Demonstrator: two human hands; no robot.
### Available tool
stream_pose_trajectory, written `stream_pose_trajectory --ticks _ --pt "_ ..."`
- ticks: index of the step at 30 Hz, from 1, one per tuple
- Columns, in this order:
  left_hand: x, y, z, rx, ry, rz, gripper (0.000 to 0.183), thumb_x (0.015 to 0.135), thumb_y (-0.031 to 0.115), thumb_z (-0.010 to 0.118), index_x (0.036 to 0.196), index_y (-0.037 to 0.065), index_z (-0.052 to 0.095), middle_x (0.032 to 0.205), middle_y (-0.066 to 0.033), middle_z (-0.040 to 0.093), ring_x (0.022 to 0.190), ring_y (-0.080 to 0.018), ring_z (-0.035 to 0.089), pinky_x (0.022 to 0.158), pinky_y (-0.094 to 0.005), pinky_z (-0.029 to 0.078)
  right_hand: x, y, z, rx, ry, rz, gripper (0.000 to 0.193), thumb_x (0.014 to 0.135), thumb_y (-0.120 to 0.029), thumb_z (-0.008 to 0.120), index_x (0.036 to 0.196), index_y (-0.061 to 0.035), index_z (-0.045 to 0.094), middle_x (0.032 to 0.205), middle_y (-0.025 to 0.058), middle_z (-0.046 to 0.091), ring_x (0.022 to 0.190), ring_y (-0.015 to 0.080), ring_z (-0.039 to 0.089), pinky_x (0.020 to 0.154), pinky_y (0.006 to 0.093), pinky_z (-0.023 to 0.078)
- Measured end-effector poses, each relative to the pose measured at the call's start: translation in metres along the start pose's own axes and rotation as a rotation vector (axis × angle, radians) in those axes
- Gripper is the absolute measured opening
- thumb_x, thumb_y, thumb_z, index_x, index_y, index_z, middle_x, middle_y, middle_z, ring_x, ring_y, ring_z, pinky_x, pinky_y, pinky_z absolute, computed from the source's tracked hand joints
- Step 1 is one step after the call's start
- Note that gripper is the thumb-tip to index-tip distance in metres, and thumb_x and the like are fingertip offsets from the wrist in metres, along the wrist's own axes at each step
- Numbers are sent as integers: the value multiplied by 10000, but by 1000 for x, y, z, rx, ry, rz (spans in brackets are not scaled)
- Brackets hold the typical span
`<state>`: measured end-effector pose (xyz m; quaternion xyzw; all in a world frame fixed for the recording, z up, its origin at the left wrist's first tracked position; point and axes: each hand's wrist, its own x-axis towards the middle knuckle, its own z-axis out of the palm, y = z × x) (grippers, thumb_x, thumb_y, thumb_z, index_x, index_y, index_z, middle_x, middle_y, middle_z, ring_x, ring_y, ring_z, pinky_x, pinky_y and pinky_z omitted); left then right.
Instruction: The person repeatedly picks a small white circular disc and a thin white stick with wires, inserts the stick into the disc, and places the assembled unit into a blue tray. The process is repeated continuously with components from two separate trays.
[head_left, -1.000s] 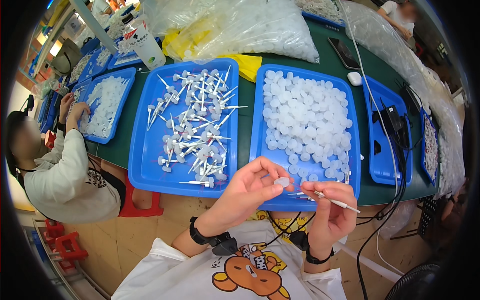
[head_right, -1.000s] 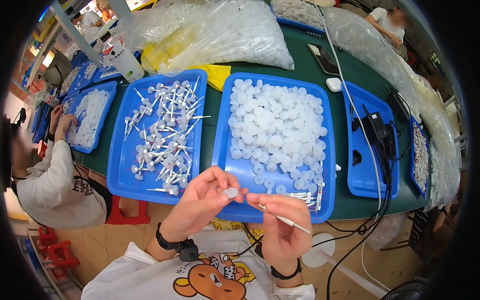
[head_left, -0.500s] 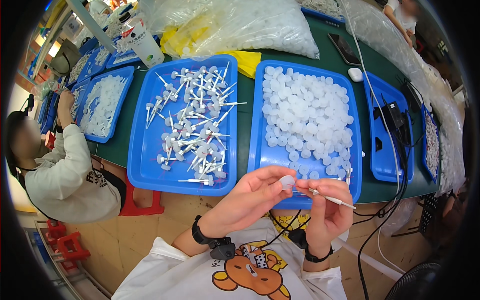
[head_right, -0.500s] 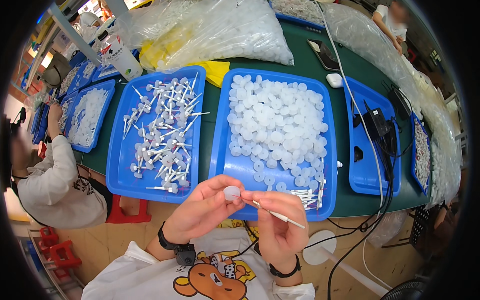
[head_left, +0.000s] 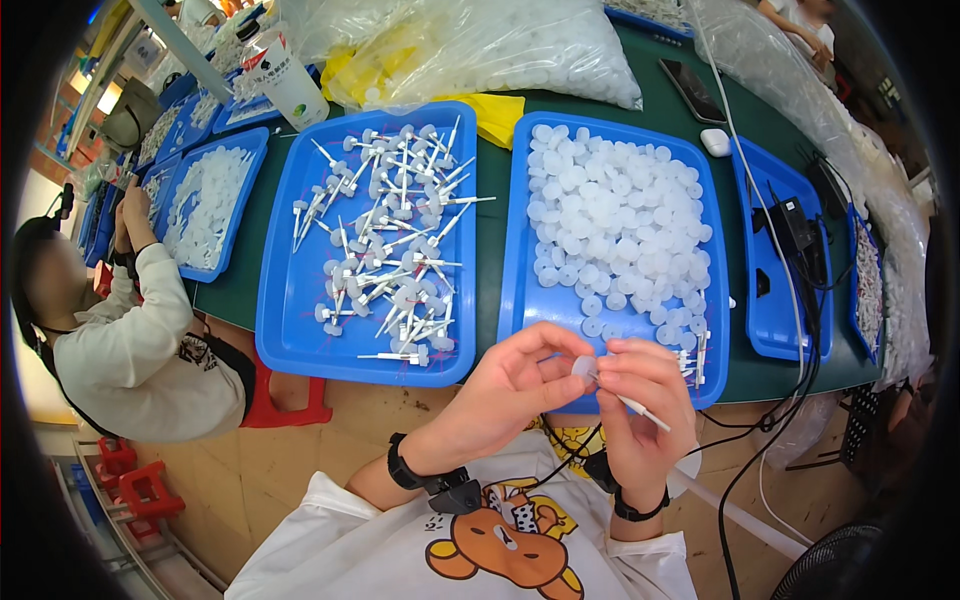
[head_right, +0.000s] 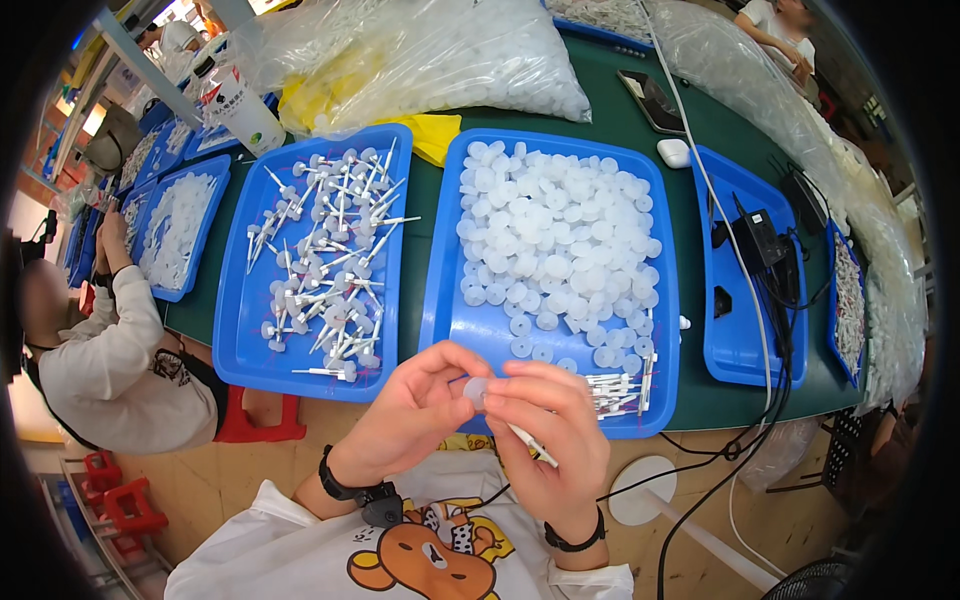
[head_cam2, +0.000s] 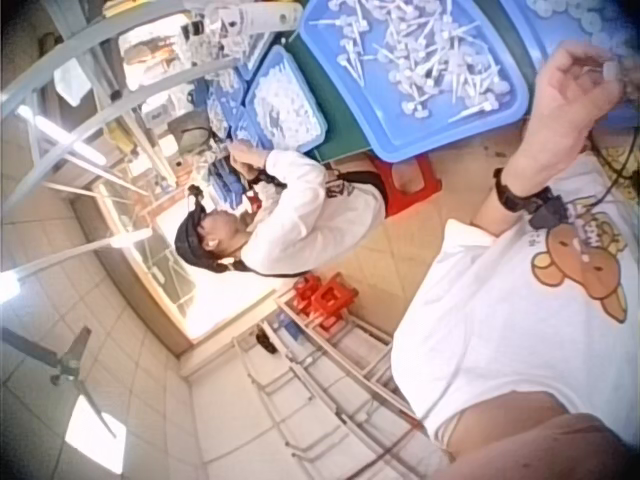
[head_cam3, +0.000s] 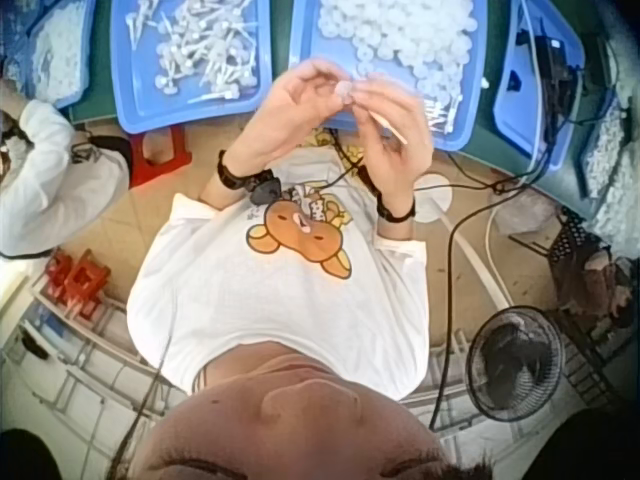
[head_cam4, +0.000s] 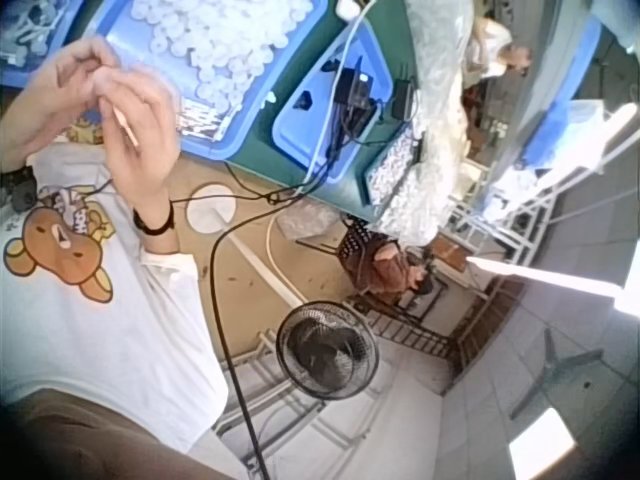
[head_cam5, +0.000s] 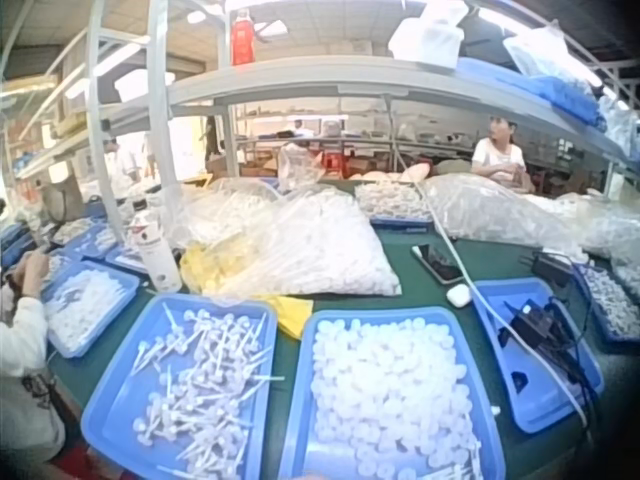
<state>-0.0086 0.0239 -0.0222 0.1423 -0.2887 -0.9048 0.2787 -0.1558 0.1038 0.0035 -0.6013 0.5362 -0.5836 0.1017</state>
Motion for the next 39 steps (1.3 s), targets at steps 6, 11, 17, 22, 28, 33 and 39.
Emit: stream_pose_trajectory --ticks 6,11,17,22,28,33,39 --pt "-1 -1 -3 -19 -59 41 295 917 -18 680 1187 -5 562 1175 -96 621 1127 -155 599 978 -313 510 -2 -2 -9 120 -26 243 272 712 96 786 958 -4 731 927 117 716 840 224 682 687 297 505" --pt "-5 1 1 147 64 84 328 818 -118 722 1114 -13 628 1147 -121 626 1093 -209 641 928 -322 549 1 -4 -17 51 -97 265 274 708 77 799 967 7 746 845 101 734 725 196 677 668 296 510" --pt "-12 0 -6 283 19 178 331 746 -154 769 1039 -32 676 1064 -141 656 1068 -230 659 922 -338 551 2 -8 -22 -118 -168 87 284 694 6 828 965 15 742 733 98 676 635 216 643 562 296 480" --pt "-18 6 2 506 75 214 288 712 -104 823 971 -33 718 996 -139 694 982 -222 688 868 -337 563 -1 -14 -24 -183 -218 60 250 706 -21 829 936 17 738 703 88 658 589 206 619 510 300 454" --pt "-27 15 10 942 47 398 271 714 -36 838 972 -9 758 946 -127 737 854 -219 720 750 -315 582 -15 -23 -24 8 -256 388 114 800 -19 767 902 24 738 684 83 677 544 167 636 501 261 478" --pt "-30 21 9 1041 -19 376 258 739 3 829 987 9 762 941 -112 741 847 -209 728 715 -285 582 -20 -28 -24 175 -269 623 67 875 9 693 916 53 725 706 91 694 571 144 663 521 236 506" --pt "-28 17 1 1047 -50 339 259 749 27 831 1000 31 766 951 -100 744 851 -202 728 717 -282 580 -34 -42 -8 413 -68 918 99 915 16 658 979 80 696 732 123 689 586 144 657 518 240 505"
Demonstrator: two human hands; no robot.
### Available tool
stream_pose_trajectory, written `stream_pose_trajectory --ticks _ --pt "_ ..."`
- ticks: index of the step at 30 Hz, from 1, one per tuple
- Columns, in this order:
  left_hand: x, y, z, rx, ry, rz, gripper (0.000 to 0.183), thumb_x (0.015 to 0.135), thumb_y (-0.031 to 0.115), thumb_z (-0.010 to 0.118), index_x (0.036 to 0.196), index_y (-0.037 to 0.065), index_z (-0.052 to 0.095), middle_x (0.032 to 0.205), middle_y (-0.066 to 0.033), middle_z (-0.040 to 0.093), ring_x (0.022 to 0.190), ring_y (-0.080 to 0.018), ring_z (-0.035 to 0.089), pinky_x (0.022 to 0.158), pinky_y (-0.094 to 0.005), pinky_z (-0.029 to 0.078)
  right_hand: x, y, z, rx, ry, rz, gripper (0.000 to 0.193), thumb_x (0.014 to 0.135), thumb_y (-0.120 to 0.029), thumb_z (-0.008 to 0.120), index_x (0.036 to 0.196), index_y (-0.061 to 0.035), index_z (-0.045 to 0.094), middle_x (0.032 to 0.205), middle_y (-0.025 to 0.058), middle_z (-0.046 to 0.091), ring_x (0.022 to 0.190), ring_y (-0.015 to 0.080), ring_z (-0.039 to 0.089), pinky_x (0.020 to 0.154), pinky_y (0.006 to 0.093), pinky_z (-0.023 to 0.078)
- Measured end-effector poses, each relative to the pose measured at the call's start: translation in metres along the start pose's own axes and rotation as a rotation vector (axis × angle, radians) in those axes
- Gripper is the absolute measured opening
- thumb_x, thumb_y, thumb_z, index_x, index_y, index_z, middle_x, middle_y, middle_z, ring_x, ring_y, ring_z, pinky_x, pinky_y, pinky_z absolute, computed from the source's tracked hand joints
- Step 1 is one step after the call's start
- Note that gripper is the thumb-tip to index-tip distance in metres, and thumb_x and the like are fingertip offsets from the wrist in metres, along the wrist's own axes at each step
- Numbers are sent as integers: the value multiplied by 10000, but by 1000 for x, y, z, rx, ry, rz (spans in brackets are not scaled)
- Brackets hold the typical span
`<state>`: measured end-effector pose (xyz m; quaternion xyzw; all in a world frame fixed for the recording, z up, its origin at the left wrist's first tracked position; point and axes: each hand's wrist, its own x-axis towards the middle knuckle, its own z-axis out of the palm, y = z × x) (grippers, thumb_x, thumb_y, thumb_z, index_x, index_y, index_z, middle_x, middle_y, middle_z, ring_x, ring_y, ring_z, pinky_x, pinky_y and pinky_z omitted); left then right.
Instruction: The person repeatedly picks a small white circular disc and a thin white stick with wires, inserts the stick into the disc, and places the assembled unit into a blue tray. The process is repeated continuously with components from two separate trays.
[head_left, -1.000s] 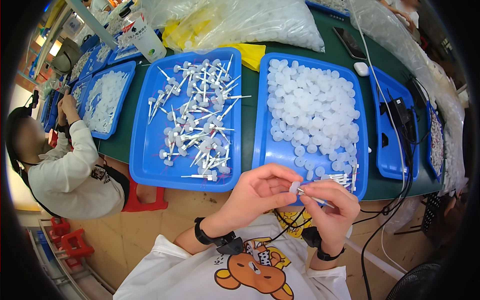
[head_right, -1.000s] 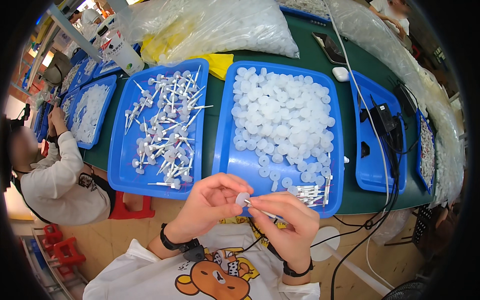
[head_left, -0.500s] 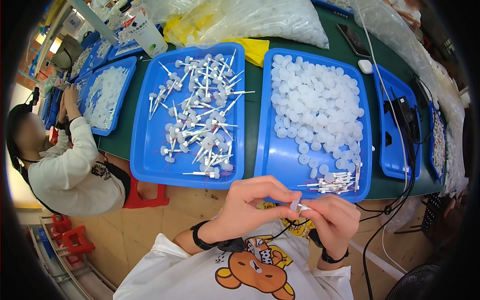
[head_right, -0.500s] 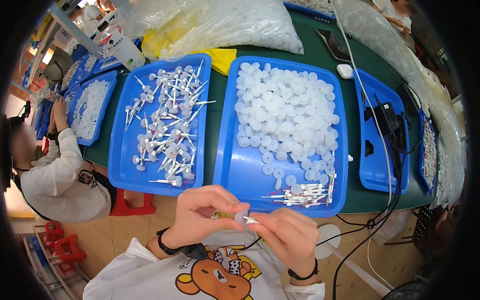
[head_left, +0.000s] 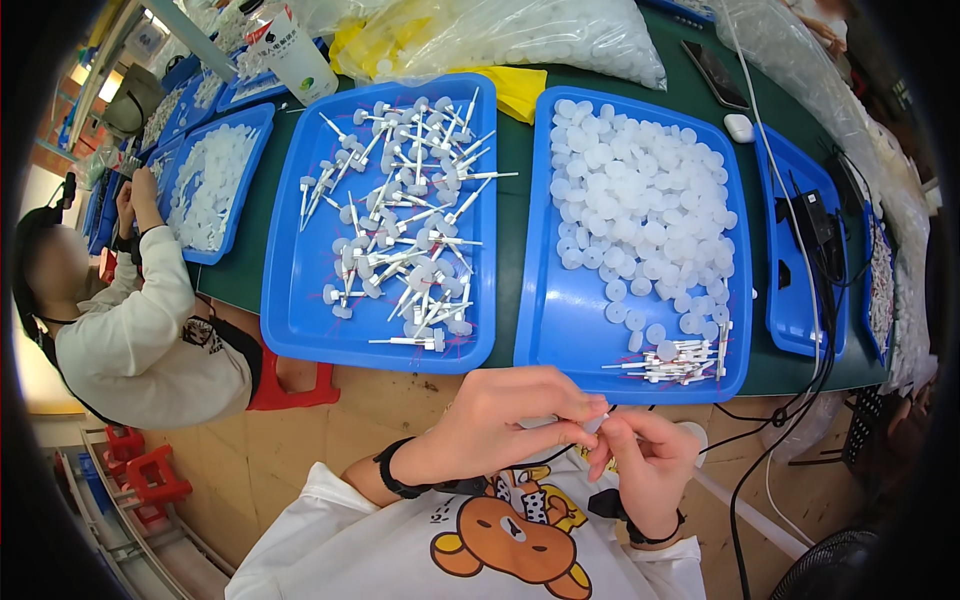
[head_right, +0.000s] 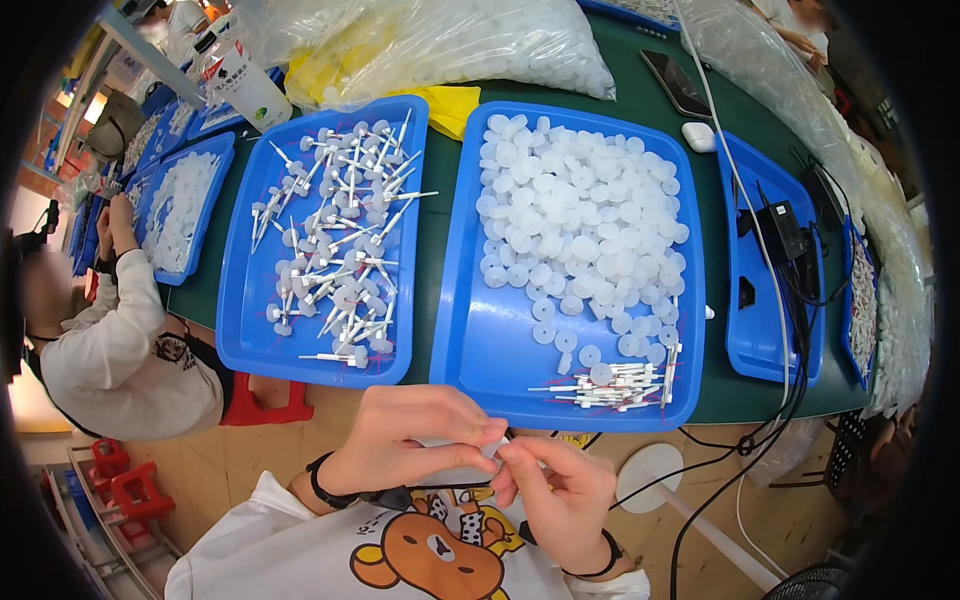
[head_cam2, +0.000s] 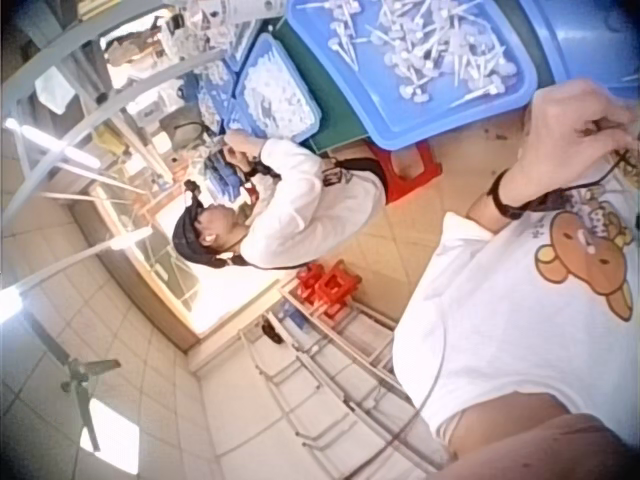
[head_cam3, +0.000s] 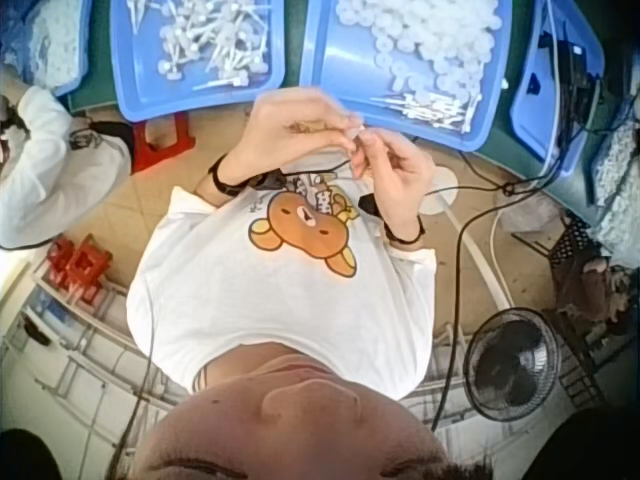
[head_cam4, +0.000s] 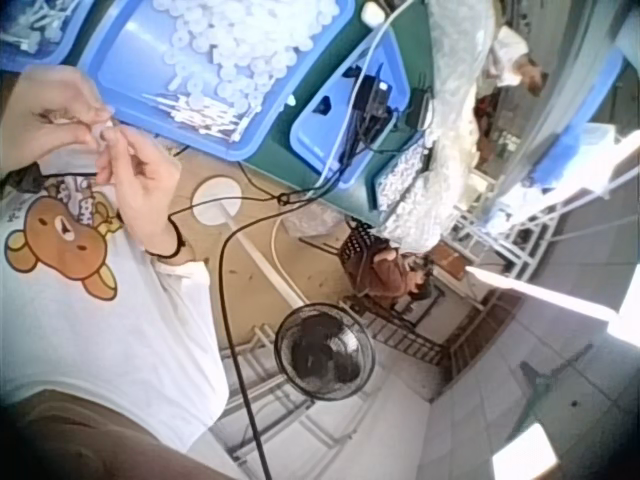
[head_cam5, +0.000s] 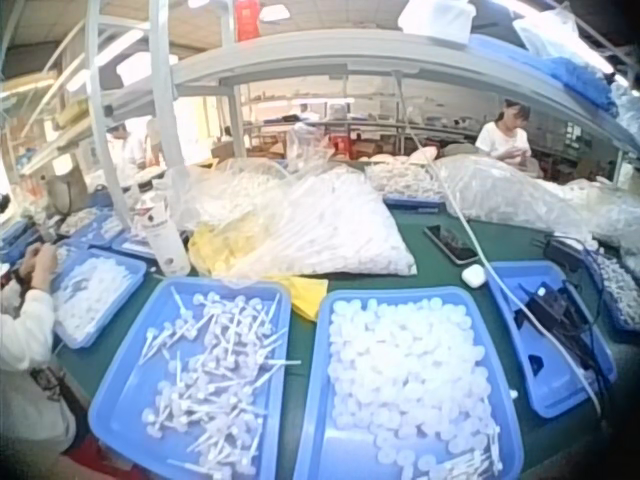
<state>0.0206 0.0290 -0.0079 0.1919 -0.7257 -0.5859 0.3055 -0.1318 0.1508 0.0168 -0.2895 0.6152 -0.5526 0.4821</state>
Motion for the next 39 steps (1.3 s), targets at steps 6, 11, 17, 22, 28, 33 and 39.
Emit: stream_pose_trajectory --ticks 6,11,17,22,28,33,39 --pt "-7 4 -10 41 60 -46 274 728 36 853 983 22 752 975 -98 741 865 -201 709 726 -306 555 5 9 11 -240 -7 -224 124 901 7 670 1011 62 688 825 135 692 694 186 668 624 275 517" --pt "-22 9 -50 287 421 -75 415 734 70 847 1119 55 695 1074 -86 689 1022 -280 639 879 -353 508 18 0 23 -432 194 -441 188 866 20 678 1053 32 688 924 137 672 855 236 656 773 325 512" --pt "-19 15 -62 1071 620 -50 521 696 91 852 1182 98 665 1284 -80 590 1305 -367 432 1076 -473 345 30 8 -1 -634 242 -416 143 857 36 676 998 11 674 885 123 651 831 244 626 745 319 486" --pt "2 -1 -27 855 187 73 347 757 76 786 1084 89 669 1086 -56 641 1125 -261 573 1050 -460 395 46 1 -14 -861 242 -514 129 841 37 693 963 5 666 868 125 645 804 268 613 717 335 482" --pt "24 -10 17 872 -68 142 205 830 43 666 1033 64 654 962 -46 610 1020 -234 583 1067 -479 377 45 -20 -29 -876 310 -503 148 827 36 700 969 9 670 879 126 662 799 255 624 718 334 490" --pt "43 -12 28 840 -138 184 255 803 46 655 1058 38 639 960 -82 591 977 -250 575 995 -437 415 33 -35 -36 -887 421 -521 158 825 65 690 976 20 682 879 115 664 780 223 634 696 307 495" --pt "64 -23 42 805 -143 183 227 822 73 684 1028 15 608 954 -103 555 935 -270 569 900 -388 439 28 -41 -54 -880 490 -519 170 834 86 659 986 13 686 904 113 658 784 212 619 678 316 481"
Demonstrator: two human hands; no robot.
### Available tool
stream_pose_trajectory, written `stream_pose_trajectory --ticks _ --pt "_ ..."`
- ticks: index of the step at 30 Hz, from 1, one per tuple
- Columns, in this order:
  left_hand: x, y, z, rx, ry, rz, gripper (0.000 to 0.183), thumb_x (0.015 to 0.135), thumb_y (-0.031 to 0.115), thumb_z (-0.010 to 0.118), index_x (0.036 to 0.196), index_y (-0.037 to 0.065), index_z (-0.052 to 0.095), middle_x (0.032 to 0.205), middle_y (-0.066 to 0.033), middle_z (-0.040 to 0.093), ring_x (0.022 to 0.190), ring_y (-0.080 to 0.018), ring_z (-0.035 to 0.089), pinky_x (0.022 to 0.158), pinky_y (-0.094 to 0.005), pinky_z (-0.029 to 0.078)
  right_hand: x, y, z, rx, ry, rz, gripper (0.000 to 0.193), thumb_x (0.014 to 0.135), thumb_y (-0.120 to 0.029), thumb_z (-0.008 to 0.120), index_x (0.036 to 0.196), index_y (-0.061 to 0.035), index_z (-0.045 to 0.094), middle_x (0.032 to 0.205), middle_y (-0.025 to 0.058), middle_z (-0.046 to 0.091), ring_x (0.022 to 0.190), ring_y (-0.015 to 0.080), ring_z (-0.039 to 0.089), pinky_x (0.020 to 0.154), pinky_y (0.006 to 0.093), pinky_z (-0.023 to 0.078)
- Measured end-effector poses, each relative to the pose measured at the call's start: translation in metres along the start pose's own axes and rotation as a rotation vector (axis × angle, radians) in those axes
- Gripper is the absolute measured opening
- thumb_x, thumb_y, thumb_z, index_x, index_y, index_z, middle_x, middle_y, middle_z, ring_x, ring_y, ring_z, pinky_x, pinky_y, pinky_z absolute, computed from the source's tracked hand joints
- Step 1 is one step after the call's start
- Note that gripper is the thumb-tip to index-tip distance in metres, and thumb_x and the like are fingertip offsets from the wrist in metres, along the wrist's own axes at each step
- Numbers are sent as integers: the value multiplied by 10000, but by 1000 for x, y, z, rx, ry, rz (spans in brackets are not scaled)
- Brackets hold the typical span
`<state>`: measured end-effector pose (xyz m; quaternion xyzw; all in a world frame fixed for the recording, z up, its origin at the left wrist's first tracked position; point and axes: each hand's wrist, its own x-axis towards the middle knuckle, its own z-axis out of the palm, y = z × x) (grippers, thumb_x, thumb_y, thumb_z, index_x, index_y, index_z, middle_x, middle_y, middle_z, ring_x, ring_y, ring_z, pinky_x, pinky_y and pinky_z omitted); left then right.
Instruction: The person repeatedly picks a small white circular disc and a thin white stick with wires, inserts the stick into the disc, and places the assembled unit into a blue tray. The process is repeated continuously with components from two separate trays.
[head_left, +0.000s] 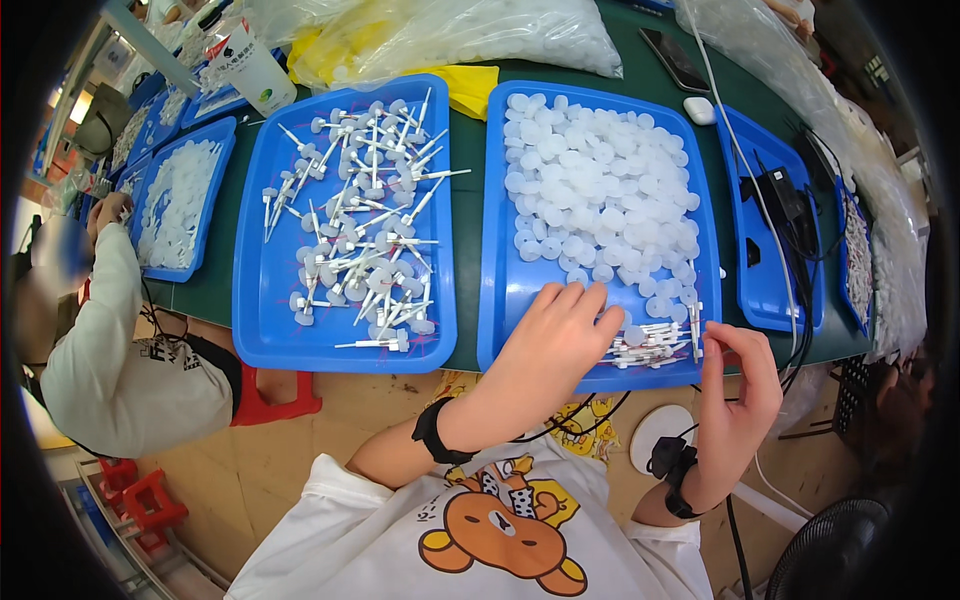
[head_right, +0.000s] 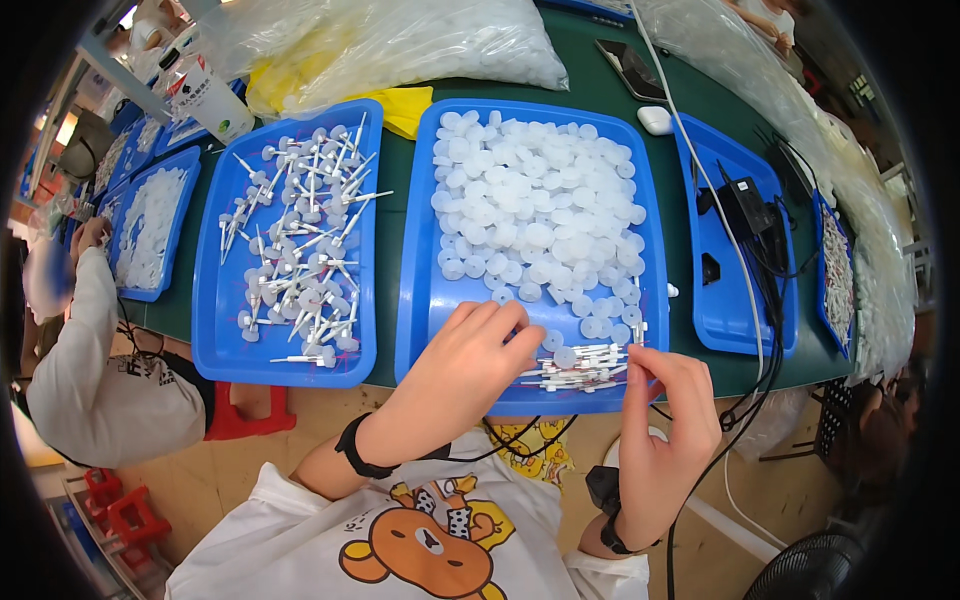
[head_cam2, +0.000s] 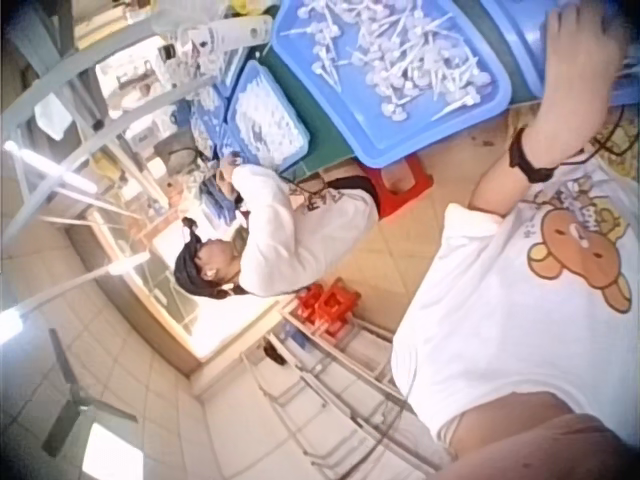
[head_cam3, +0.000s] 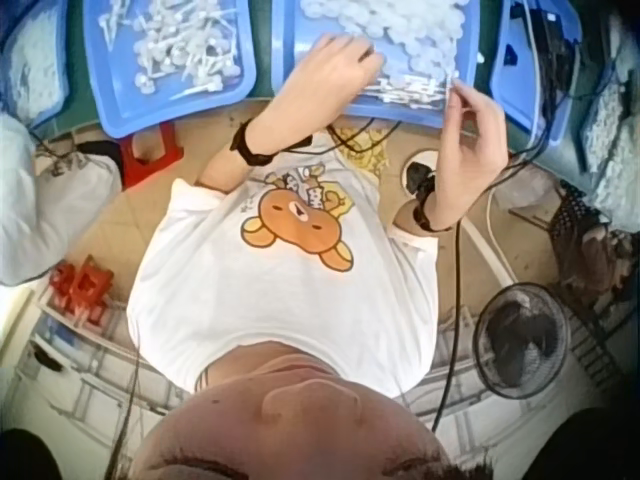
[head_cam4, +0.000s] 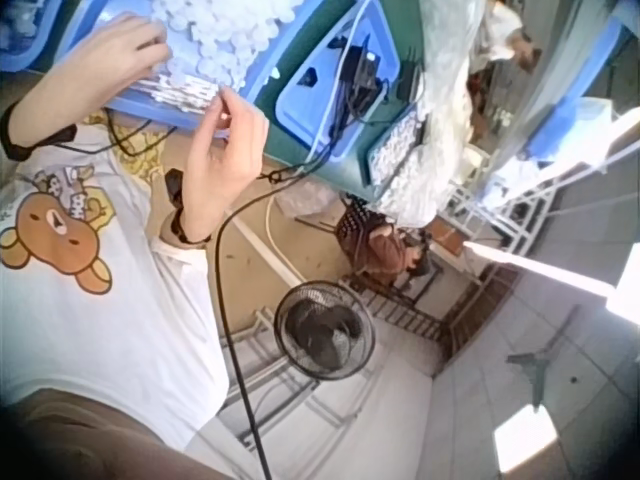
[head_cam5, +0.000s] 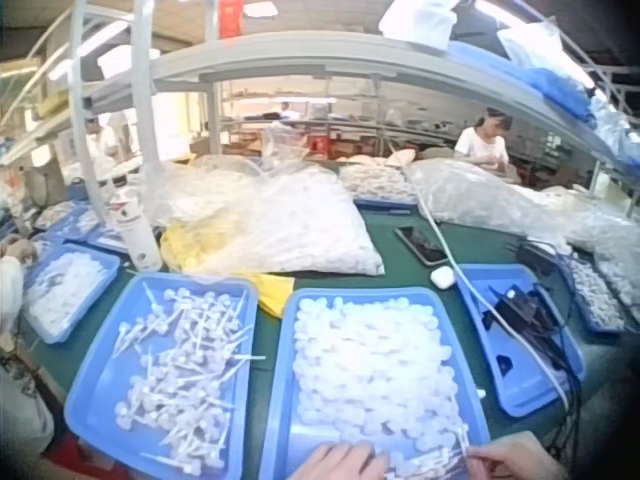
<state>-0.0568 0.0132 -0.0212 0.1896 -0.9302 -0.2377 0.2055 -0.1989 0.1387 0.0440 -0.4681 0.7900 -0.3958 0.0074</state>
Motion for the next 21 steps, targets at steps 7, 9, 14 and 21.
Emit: stream_pose_trajectory --ticks 7,9,14,21 --pt "-3 -1 1 -78 37 16 246 802 53 710 1024 27 608 954 -99 562 930 -282 580 860 -394 459 3 32 -6 -240 -372 -159 245 762 78 687 995 7 667 937 127 626 882 308 585 763 387 477" --pt "-7 -1 -2 -149 75 -5 286 776 -11 673 1051 11 599 975 -115 557 958 -300 587 867 -398 474 5 35 -4 -252 -411 -168 247 749 80 686 984 9 665 937 132 619 901 329 586 781 402 477" --pt "-20 4 -19 -435 130 -165 336 801 -54 687 1119 30 618 1009 -115 563 950 -291 614 797 -363 513 8 42 1 -255 -423 -149 178 763 54 679 935 13 655 922 119 601 903 323 571 801 409 466" --pt "-40 -5 -19 -1010 274 -218 338 812 -102 711 1118 1 610 1093 -99 594 1016 -215 629 920 -336 514 14 41 6 -253 -386 -252 165 768 26 702 916 -15 641 913 102 621 902 307 565 787 395 455"
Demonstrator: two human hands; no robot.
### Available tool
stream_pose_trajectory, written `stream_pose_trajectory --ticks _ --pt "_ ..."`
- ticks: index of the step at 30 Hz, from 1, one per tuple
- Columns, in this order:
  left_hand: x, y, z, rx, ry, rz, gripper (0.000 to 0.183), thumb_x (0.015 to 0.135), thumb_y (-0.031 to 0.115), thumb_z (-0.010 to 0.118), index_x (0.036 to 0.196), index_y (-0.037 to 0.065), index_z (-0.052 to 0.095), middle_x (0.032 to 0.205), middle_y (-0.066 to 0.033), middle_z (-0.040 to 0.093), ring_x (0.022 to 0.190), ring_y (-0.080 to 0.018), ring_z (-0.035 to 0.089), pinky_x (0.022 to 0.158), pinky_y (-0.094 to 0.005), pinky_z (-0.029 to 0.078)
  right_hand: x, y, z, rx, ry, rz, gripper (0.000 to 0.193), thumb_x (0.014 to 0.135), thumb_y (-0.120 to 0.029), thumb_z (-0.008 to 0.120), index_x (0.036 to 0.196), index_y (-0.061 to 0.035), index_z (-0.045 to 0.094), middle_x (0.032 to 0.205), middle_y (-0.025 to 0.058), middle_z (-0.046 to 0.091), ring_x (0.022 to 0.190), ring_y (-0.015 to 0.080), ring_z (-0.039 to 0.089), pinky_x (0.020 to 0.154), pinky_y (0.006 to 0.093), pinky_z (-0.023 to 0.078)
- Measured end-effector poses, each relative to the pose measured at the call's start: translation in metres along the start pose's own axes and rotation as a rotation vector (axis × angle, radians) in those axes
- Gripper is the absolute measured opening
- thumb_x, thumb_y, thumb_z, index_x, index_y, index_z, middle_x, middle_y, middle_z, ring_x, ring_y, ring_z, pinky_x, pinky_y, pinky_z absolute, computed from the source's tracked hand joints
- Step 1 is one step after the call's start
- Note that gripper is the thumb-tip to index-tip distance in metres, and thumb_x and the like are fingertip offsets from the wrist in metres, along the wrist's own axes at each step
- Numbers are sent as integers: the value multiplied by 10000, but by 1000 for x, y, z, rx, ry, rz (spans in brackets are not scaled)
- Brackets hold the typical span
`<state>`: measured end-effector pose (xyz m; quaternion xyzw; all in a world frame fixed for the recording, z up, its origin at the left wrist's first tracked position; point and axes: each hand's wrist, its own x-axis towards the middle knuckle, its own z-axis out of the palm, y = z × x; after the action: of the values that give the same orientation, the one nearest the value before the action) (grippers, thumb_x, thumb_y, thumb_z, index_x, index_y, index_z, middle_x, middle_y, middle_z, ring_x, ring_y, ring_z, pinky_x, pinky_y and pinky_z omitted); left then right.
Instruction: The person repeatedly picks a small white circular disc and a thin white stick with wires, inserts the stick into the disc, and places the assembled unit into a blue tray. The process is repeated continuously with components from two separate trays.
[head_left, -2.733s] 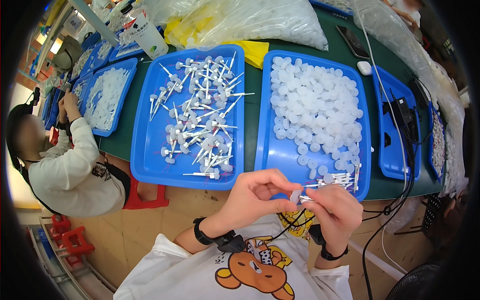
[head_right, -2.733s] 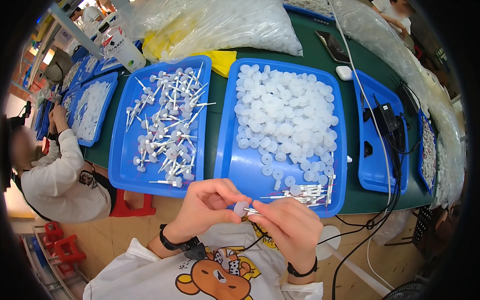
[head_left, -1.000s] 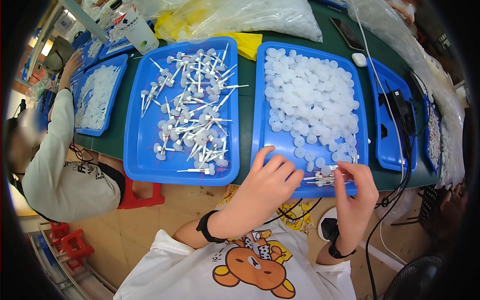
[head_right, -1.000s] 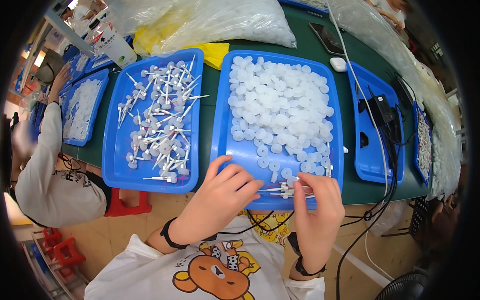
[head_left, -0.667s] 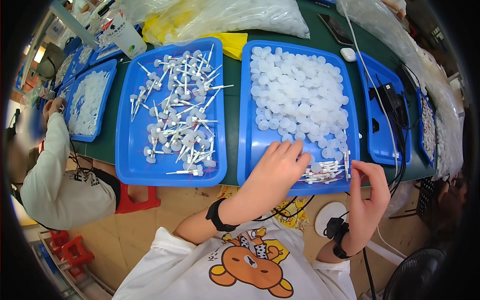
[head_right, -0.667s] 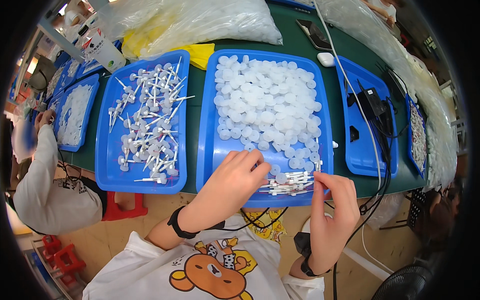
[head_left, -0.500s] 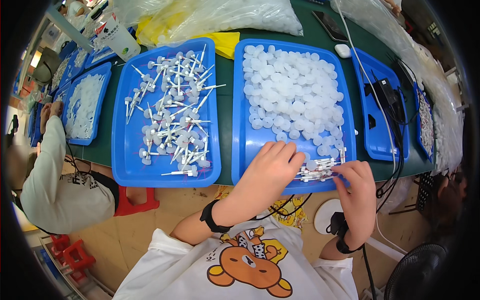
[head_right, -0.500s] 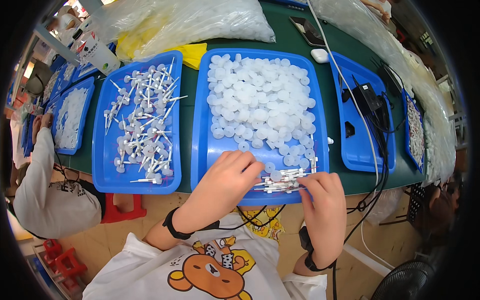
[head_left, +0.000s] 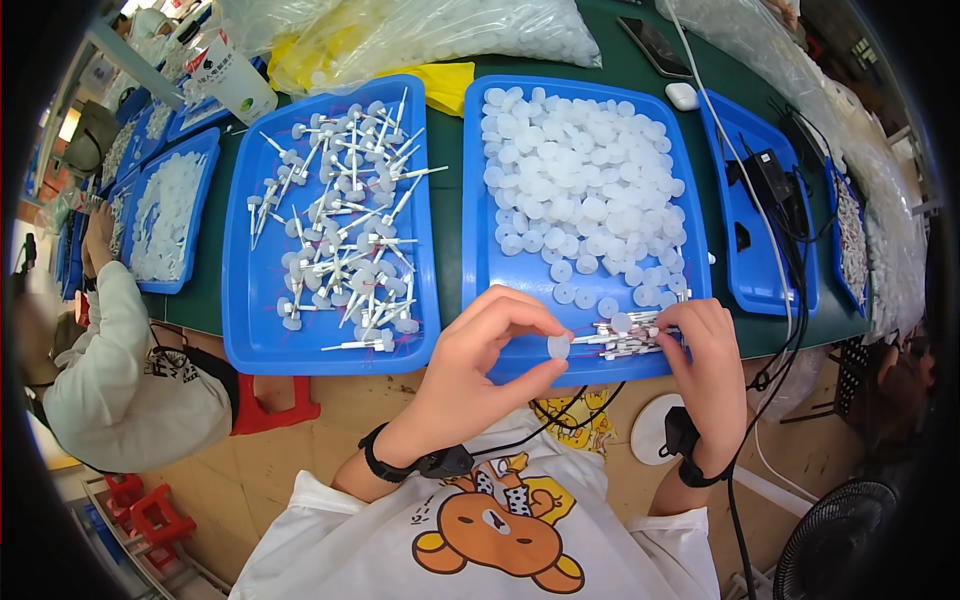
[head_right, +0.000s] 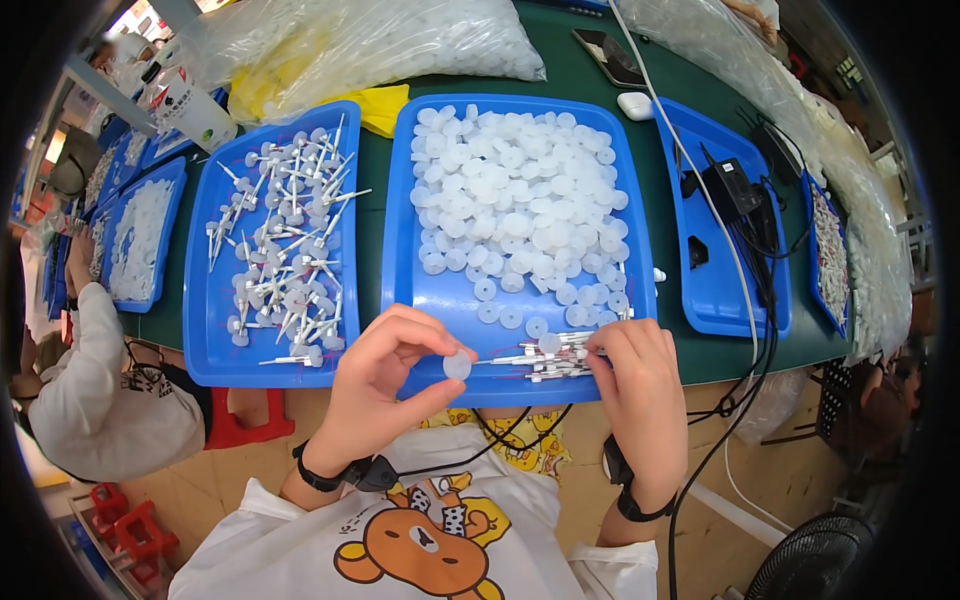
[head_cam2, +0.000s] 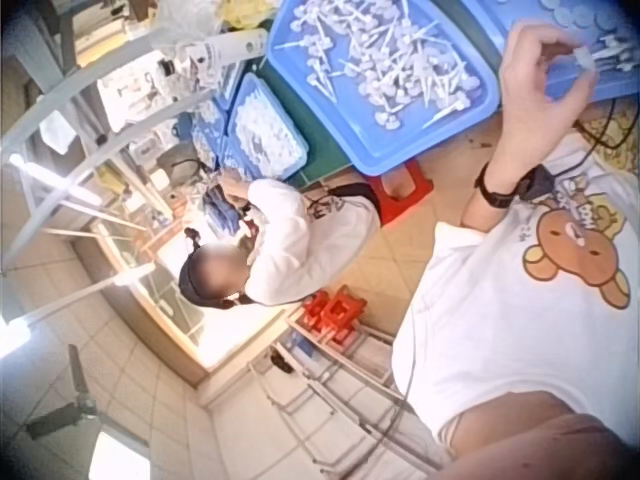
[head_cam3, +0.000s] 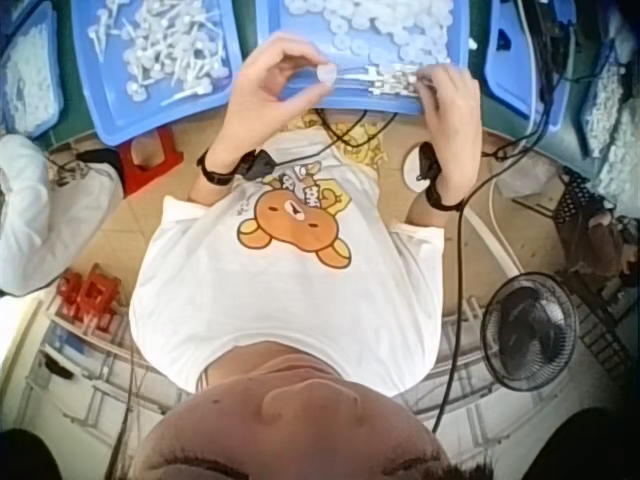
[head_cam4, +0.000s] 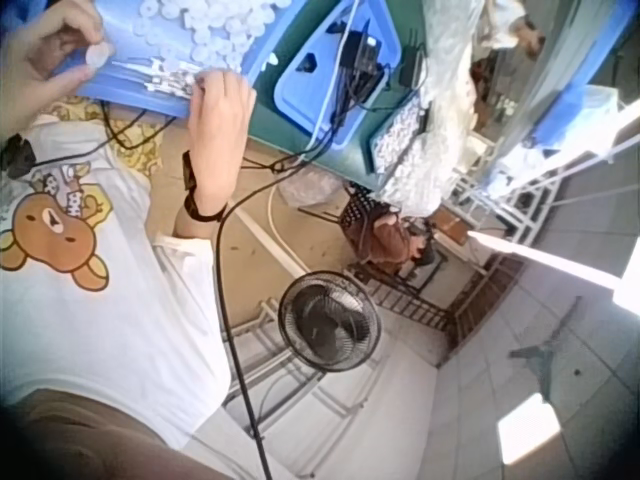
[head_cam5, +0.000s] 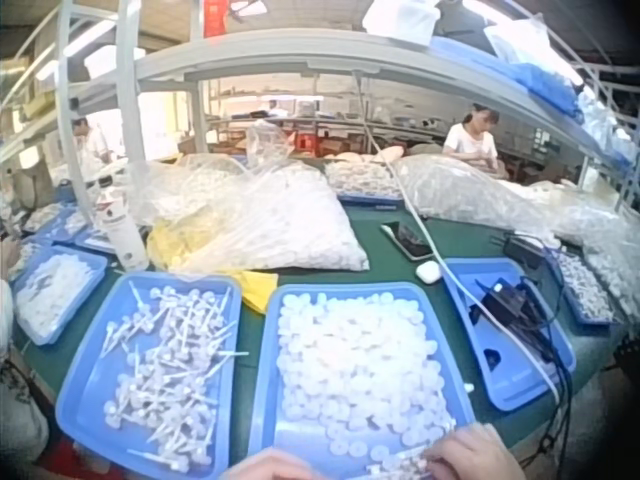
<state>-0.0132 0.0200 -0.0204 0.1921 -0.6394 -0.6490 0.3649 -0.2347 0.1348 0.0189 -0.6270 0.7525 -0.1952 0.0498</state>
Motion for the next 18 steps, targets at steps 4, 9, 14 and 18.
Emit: stream_pose_trajectory --ticks 4,9,14,18 --pt "-4 3 -2 -362 13 -93 329 842 -137 682 1137 -36 578 1164 -134 606 1135 -209 612 1020 -348 496 1 -17 1 118 181 -82 238 724 41 743 933 -30 654 878 81 647 837 281 578 755 380 449" --pt "-7 6 -3 -451 12 -47 366 841 -149 677 1168 -41 554 1212 -166 602 1215 -244 591 1045 -368 486 2 -50 -11 245 328 -290 375 637 44 806 994 -34 720 816 47 637 746 238 558 668 358 435" --pt "-10 5 -5 -428 19 17 410 833 -146 686 1198 -35 536 1207 -157 596 1184 -242 602 1041 -379 481 -1 -61 -10 223 409 -342 400 611 26 825 996 -43 741 819 23 638 732 212 547 641 342 414" --pt "-11 -3 -7 -515 27 34 406 836 -152 668 1199 -31 534 1188 -136 585 1154 -210 593 1020 -362 477 -3 -61 -8 211 413 -347 402 609 19 829 997 -40 739 824 18 637 732 208 548 644 346 413"
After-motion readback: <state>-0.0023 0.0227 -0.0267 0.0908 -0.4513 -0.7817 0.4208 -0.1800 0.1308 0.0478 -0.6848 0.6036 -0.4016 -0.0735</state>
